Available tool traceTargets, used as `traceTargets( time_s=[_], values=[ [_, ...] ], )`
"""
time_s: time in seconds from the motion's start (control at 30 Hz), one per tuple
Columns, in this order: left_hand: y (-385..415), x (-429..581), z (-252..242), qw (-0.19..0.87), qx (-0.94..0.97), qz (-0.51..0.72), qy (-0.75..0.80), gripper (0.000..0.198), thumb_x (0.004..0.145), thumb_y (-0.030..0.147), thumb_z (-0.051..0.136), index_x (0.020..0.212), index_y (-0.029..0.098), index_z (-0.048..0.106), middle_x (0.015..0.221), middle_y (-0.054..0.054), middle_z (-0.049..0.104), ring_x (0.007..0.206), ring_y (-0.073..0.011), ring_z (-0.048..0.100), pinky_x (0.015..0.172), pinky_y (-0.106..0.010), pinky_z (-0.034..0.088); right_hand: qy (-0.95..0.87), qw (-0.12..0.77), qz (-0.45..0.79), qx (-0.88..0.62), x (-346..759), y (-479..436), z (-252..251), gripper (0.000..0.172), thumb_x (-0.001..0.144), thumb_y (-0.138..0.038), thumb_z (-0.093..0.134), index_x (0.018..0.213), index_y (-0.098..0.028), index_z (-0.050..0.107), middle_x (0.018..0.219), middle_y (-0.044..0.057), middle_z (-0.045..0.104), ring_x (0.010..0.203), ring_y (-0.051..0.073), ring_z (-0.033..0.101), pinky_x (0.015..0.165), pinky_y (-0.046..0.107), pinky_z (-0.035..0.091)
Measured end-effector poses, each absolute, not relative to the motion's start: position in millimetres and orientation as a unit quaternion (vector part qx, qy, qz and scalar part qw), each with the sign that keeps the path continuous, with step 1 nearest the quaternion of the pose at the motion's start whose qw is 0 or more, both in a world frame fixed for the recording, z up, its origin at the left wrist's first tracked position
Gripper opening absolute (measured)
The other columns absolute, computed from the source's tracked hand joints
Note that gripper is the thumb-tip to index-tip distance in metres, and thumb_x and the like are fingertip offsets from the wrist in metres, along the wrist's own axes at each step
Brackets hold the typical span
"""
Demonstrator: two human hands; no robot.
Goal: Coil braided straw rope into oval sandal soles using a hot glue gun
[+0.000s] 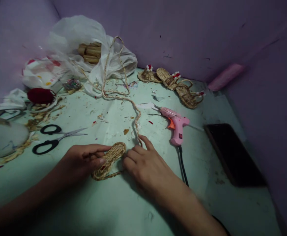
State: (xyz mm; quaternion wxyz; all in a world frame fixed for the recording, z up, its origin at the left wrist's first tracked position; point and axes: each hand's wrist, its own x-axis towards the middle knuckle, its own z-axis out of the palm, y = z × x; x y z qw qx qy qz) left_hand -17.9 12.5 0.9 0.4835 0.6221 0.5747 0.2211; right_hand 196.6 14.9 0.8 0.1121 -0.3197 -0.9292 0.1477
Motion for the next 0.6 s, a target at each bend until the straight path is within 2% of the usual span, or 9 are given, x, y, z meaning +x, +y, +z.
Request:
traceTargets(
  time_s=[0.07,0.13,0.2,0.33,0.5,0.6],
  values=[
    [9.5,-18.0,-2.3,0.412,0.697,0.218,0.545,0.029,0.074,0.019,0.049,0.094,0.019,0.070,0.073,-0.001,0.068,0.063,-0.0141,0.060,0.061,-0.026,0.046,-0.929,0.108,0.148,-0.322,195.9,7.2,-0.1,0.027,0.081,-0.002,0.039,0.075,-0.017,0.060,0.069,0.001,0.059,0.063,0.015,0.054,0.103,0.046,0.026],
    [6.7,-17.1,-5.3,0.325,0.756,0.212,0.527,0.027,0.076,0.015,0.047,0.089,0.019,0.070,0.080,-0.003,0.066,0.073,-0.0162,0.061,0.066,-0.029,0.046,-0.920,0.111,0.165,-0.338,195.2,0.8,0.1,0.024,0.084,-0.007,0.041,0.081,-0.017,0.063,0.071,0.002,0.060,0.065,0.016,0.054,0.093,0.044,0.036],
    [5.1,-16.3,-7.7,0.270,0.782,0.201,0.525,0.026,0.076,0.012,0.046,0.084,0.017,0.070,0.082,-0.005,0.063,0.074,-0.0164,0.059,0.065,-0.029,0.045,-0.906,0.130,0.185,-0.359,194.4,-4.3,0.7,0.020,0.088,-0.016,0.044,0.085,-0.016,0.064,0.073,0.004,0.061,0.068,0.018,0.054,0.079,0.040,0.042],
    [5.5,-17.8,-7.9,0.283,0.792,0.199,0.503,0.023,0.079,0.012,0.046,0.082,0.017,0.068,0.073,-0.001,0.058,0.068,-0.0127,0.056,0.061,-0.025,0.043,-0.881,0.198,0.178,-0.392,191.8,-12.8,-3.3,0.020,0.090,-0.021,0.048,0.085,-0.015,0.066,0.072,0.005,0.061,0.068,0.019,0.053,0.066,0.035,0.043],
    [4.7,-20.6,-1.0,0.287,0.801,0.150,0.504,0.022,0.080,0.013,0.045,0.083,0.019,0.066,0.079,-0.001,0.058,0.067,-0.0115,0.056,0.061,-0.024,0.042,-0.850,0.269,0.063,-0.448,185.1,-25.8,-15.2,0.012,0.089,-0.016,0.050,0.085,-0.016,0.062,0.076,0.006,0.060,0.066,0.016,0.054,0.055,0.027,0.045],
    [2.9,-20.8,-0.2,0.273,0.807,0.136,0.506,0.023,0.080,0.013,0.044,0.086,0.019,0.065,0.082,-0.002,0.060,0.067,-0.0130,0.057,0.060,-0.025,0.042,-0.846,0.280,0.040,-0.453,190.3,-31.4,-4.8,0.013,0.089,-0.026,0.054,0.096,-0.016,0.058,0.089,0.010,0.062,0.076,0.019,0.060,0.058,0.029,0.051]
  ],
)
